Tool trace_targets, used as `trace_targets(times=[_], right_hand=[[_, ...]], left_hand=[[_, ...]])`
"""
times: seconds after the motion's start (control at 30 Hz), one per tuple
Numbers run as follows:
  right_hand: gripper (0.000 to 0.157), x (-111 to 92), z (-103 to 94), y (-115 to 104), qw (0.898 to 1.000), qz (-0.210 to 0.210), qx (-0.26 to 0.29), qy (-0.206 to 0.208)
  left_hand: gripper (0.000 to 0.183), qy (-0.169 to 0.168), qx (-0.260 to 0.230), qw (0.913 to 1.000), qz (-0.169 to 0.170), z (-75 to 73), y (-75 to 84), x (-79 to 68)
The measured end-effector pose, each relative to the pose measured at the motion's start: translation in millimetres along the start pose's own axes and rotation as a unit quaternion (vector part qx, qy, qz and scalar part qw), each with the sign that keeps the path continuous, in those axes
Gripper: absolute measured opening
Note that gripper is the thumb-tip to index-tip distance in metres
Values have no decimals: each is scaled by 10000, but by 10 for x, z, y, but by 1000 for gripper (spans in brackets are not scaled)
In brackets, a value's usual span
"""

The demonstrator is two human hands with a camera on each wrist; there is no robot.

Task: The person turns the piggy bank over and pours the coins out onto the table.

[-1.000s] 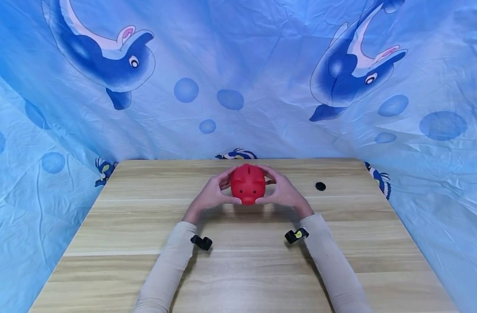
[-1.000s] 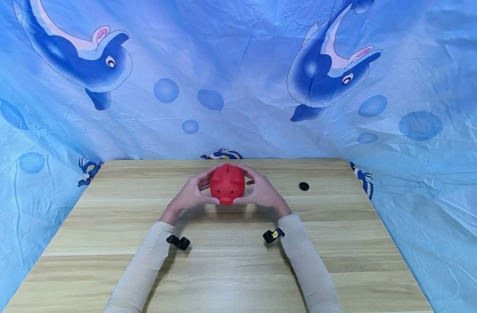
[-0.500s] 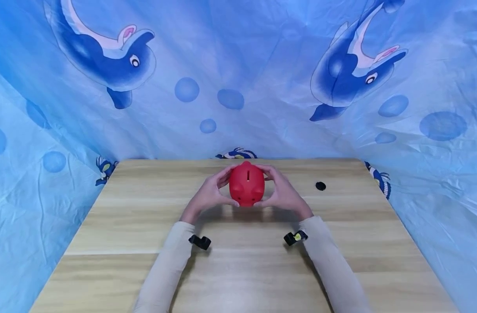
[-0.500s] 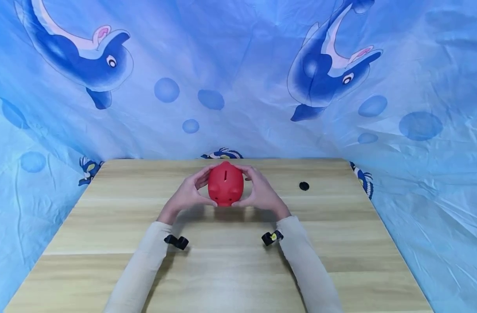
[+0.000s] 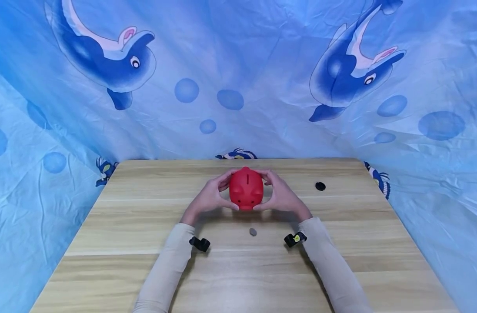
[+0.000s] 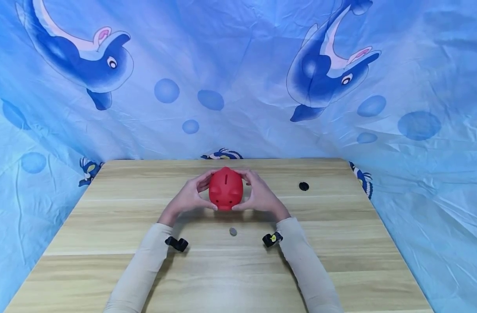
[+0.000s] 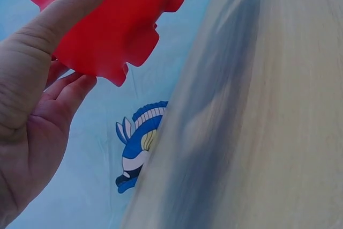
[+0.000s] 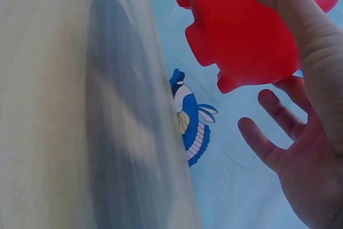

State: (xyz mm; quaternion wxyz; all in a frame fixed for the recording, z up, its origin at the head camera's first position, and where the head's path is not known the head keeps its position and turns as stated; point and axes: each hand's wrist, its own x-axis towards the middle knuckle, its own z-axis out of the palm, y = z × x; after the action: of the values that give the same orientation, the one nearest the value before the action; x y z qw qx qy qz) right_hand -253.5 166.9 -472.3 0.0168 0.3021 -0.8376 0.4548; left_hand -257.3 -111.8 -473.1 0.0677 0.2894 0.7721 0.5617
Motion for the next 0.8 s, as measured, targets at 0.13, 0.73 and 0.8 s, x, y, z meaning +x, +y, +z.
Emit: trace_targets(times=[0.13,0.73,0.8], right_hand=[[107,-5,-19,-16,10000,-49,59,-19],[84,-21,-105,-175,9982,469,177,327],[77,-21,-102,-208,9971,616,132,431]], left_hand=[[102,18,-47,10000,11,9,15,-5],[83,480,-197,9965,-662,41,238,15],[76,607,-314,9941,-848,56,271,32]])
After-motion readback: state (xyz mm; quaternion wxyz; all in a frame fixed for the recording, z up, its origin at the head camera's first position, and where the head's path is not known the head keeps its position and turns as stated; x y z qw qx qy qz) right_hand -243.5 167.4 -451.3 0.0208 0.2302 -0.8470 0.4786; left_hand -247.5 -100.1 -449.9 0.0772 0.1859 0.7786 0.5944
